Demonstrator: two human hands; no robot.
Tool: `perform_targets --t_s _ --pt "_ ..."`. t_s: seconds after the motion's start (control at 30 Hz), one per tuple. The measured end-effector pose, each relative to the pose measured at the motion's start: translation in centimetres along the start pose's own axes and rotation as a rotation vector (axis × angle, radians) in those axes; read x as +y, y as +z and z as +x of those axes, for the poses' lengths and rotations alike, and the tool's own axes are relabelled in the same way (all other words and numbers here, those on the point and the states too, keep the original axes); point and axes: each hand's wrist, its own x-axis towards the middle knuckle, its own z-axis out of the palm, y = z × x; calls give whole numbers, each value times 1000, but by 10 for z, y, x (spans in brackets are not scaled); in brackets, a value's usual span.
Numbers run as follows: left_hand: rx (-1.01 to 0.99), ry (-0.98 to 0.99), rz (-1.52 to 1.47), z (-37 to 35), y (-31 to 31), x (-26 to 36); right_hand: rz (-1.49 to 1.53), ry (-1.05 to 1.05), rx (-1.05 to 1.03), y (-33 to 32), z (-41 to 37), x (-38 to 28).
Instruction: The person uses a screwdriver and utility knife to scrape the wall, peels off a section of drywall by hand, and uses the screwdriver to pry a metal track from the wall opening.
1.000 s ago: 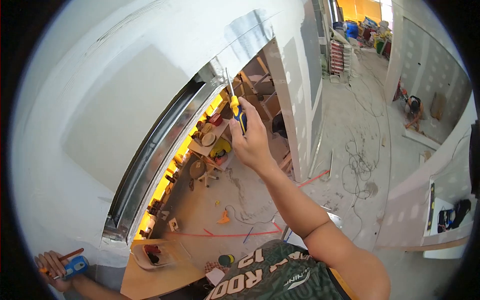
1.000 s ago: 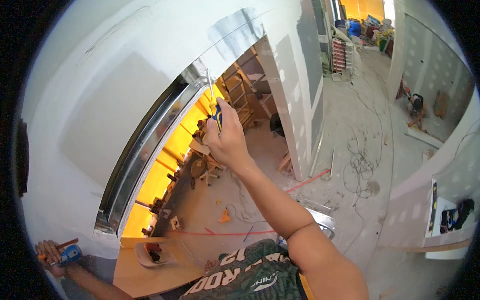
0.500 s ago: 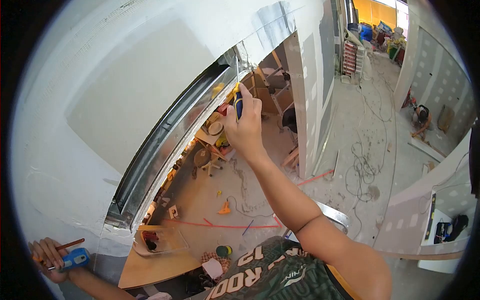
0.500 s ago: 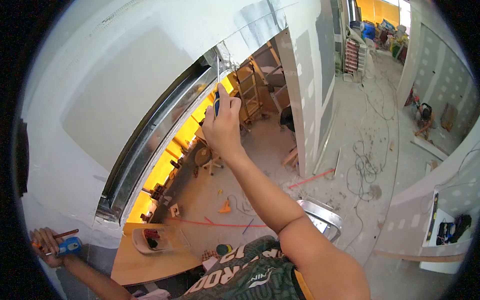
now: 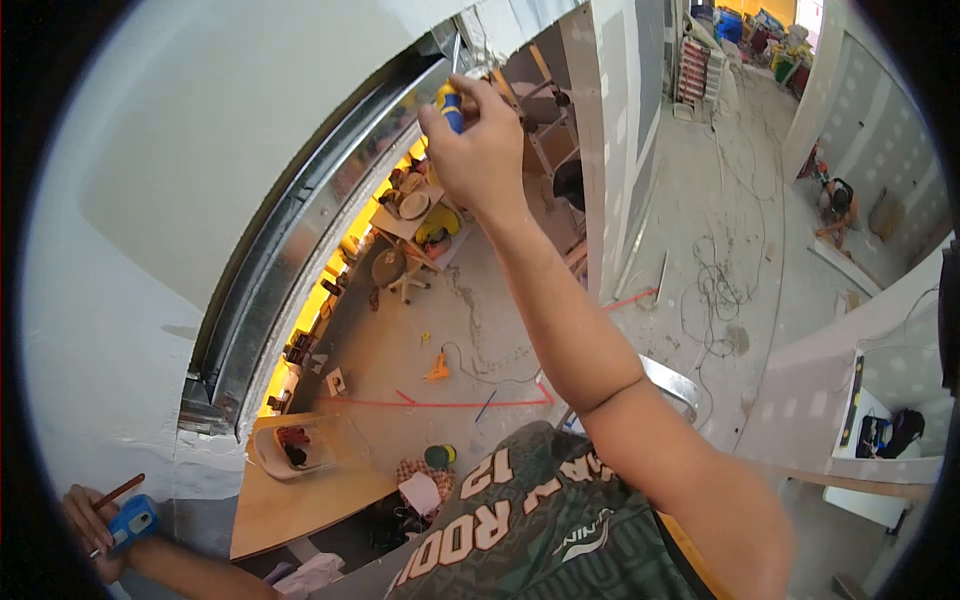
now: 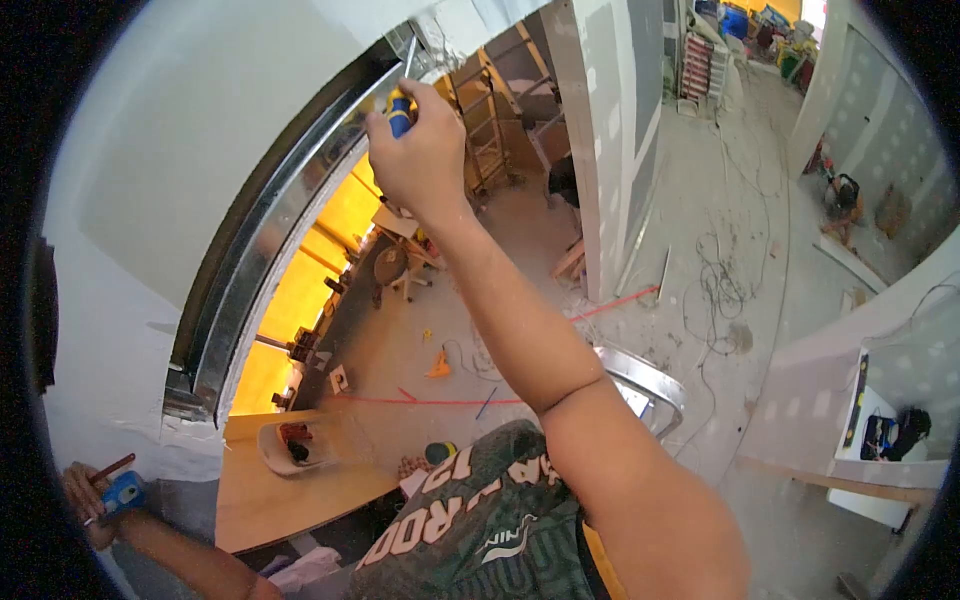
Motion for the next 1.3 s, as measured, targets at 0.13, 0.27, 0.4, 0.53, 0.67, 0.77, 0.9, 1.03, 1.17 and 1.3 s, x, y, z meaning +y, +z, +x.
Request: perform_targets --t_s 0.13,0.27,0.4,0.53,0.67,0.77,0.9,1.03,1.17,1.3 --pt "-213 -71 -92 9 11 2 -31 -32 61 10 6 4" --pt "-370 -114 -160 13 32 0 -99 -46 105 17 8 -3" --pt "-479 -129 -206 15 55 0 -258 -116 120 15 3 3" --pt "-536 -127 -228 16 70 -2 -181 -32 24 -19 8 27" --pt "-560 -121 -227 19 77 -7 575 547 -280 -66 32 34" --pt "-573 -116 -221 18 87 -10 575 591 -343 -60 33 31" --pt "-511 -96 -249 16 94 -15 483 714 -371 -39 15 6" --pt "-294 54 -469 4 120 -35 425 669 -396 -30 15 -11" --pt "-354 -25 -204 6 101 -14 514 725 -315 -10 25 -29" --pt "-754 -179 -369 26 56 -10 704 851 -142 27 31 -39"
